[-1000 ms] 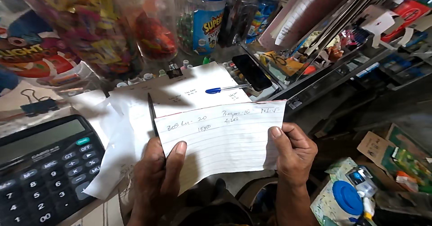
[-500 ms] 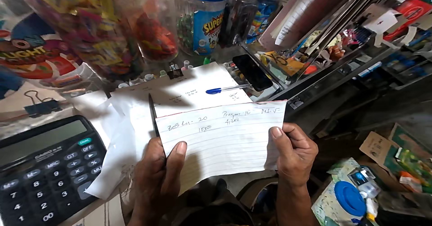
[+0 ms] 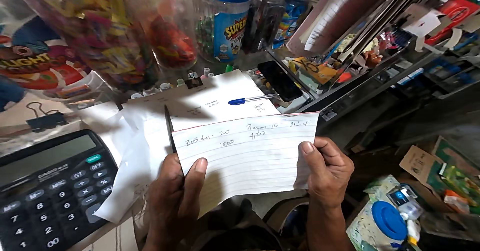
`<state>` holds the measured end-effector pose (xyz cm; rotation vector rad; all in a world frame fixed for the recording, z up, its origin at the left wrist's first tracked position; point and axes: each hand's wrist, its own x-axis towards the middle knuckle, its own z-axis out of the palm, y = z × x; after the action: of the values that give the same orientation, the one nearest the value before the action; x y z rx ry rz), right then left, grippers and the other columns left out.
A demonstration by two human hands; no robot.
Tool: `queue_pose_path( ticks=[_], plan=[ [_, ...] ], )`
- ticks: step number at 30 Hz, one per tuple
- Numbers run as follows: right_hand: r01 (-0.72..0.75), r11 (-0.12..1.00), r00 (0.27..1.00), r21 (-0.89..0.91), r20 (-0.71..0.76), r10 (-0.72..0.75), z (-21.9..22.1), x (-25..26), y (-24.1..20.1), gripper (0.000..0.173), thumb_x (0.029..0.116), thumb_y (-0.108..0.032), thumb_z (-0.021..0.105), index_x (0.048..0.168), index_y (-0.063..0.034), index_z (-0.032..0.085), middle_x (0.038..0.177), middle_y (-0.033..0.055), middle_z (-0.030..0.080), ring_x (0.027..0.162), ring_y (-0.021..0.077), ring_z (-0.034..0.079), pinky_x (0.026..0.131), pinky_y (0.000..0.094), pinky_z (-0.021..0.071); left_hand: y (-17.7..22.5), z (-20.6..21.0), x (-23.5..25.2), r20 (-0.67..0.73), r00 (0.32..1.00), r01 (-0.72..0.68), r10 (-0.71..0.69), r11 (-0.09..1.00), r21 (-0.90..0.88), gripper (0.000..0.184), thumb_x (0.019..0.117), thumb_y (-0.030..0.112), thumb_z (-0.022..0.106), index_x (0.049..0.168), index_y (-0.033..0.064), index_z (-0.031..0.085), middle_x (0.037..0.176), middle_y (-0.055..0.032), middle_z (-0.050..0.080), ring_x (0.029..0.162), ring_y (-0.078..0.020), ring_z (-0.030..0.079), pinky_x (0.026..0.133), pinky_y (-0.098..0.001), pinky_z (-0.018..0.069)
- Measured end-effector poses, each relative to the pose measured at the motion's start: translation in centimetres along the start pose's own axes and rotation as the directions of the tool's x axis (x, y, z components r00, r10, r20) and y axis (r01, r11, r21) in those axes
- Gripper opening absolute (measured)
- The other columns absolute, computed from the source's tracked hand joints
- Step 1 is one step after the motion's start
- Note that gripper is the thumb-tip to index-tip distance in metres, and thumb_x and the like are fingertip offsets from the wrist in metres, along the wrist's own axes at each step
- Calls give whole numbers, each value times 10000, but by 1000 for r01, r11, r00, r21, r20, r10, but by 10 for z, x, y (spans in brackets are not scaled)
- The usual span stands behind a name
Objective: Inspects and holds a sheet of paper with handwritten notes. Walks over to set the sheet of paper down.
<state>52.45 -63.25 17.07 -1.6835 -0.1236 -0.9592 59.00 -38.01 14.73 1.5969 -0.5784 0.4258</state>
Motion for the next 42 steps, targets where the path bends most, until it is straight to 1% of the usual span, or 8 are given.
queue_pose_path(
  ticks=[13,16,20,23,29,35,39,42],
  plan=[
    [4,1000,1000,-6,1,-4,-1,-1,-2,106,995,-61,615,978,-49,718,805,-61,721,702,-2,670,651,166,582,0,0,0,4,1000,-3,3,1000,-3,139,1052,186,522,1078,63,581,879,111,690,793,55,666,702,-143,571],
    [0,1000,1000,-13,0,0,-2,-1,-2,111,996,-67,612,978,-55,721,795,-67,719,692,-4,668,643,162,578,1,0,0,10,1000,3,-3,1000,8,139,1052,194,524,1057,67,581,850,113,676,768,60,652,678,-137,557],
    [-4,1000,1000,-15,-4,4,-1,0,-1,110,992,-56,613,974,-59,721,796,-67,722,692,-4,670,644,165,582,2,-1,0,15,1000,16,-16,1000,18,161,1052,211,528,1059,60,585,832,111,670,743,66,642,653,-130,547],
    [0,1000,1000,-29,-3,0,-2,1,-1,108,997,-73,616,977,-65,722,802,-73,723,697,-5,673,647,166,585,2,-1,-1,18,999,31,-31,999,22,192,1058,241,527,1063,59,587,818,105,668,722,59,642,637,-143,553],
    [-3,1000,1000,-22,-10,2,-3,2,-1,113,996,-65,614,976,-58,724,803,-65,727,692,6,679,645,174,592,2,-1,0,26,999,30,-30,999,-13,186,1055,216,531,1090,45,594,846,92,693,744,38,666,653,-155,572],
    [-1,999,1000,-38,-6,1,-4,4,-2,126,1001,-66,602,978,-74,726,808,-84,721,699,-8,671,654,161,583,1,-1,-1,29,999,27,-26,999,-32,177,1062,217,532,1080,52,592,827,85,686,726,25,666,637,-163,572],
    [-16,999,1000,-32,-3,16,-5,4,-4,129,1001,-68,599,981,-87,725,800,-90,722,695,-11,673,654,161,585,1,0,-2,24,999,32,-31,999,-16,157,1067,229,527,1049,83,580,811,104,669,718,45,652,631,-144,557],
    [-29,999,1000,-13,-1,29,-6,4,-4,128,1002,-76,600,984,-88,727,792,-84,722,686,-2,675,646,168,588,0,-1,-2,26,999,28,-27,1000,-14,167,1071,238,518,1030,89,580,804,101,658,717,48,642,631,-144,549]
  ],
)
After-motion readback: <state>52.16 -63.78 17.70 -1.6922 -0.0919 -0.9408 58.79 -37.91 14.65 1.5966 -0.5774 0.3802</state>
